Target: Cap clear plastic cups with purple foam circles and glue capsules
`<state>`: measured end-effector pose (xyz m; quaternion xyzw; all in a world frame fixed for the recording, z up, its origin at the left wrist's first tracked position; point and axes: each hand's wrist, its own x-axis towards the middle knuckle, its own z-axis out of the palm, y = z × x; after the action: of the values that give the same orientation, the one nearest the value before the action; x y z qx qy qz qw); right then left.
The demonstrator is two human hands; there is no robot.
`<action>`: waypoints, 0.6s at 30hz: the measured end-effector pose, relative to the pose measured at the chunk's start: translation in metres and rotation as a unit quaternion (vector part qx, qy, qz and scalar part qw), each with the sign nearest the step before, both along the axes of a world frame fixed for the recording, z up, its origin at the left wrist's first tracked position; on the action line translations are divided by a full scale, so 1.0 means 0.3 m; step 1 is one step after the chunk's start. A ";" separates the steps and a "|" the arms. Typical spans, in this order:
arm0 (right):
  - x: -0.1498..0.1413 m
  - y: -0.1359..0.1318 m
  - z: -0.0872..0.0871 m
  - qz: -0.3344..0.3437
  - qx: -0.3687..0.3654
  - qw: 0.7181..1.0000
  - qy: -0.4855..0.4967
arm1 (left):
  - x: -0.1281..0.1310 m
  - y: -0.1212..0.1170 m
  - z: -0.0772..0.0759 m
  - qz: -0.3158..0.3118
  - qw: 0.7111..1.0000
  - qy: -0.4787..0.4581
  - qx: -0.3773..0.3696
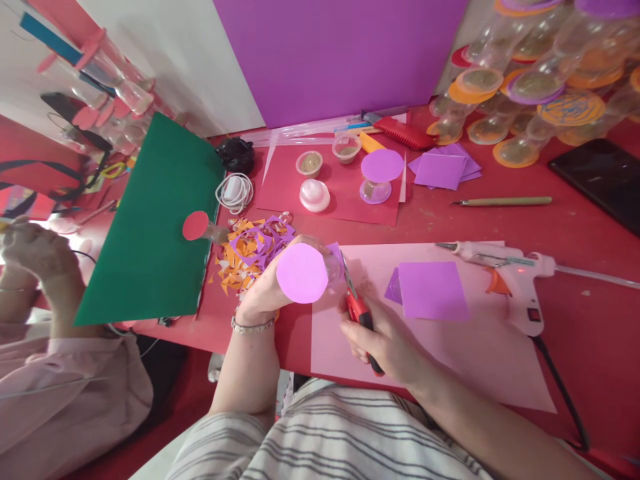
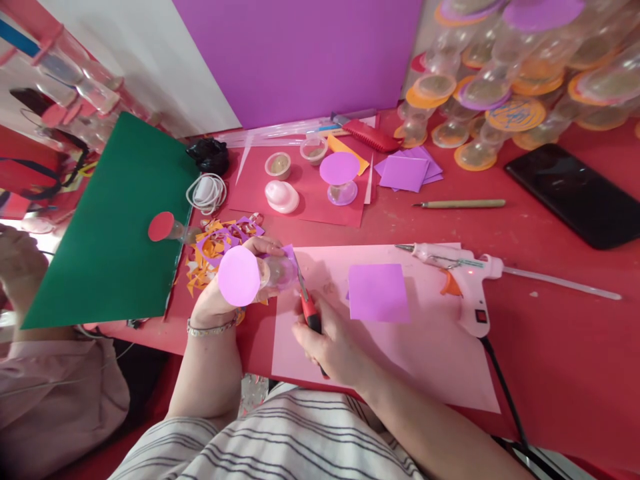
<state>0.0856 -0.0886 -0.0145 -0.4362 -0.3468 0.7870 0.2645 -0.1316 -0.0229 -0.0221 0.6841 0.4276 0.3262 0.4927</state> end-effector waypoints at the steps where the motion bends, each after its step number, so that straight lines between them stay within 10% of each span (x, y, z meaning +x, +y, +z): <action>1: 0.000 0.000 0.001 0.002 -0.002 1.000 0.001 | -0.006 -0.001 -0.004 0.001 1.000 0.004 -0.002; 18: 0.000 -0.008 -0.007 0.016 -0.014 1.000 0.006 | -0.016 0.002 0.003 0.024 0.999 0.028 0.002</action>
<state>0.0857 -0.0909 -0.0165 -0.4297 -0.3411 0.7985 0.2480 -0.1364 -0.0223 -0.0211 0.6834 0.4572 0.3192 0.4712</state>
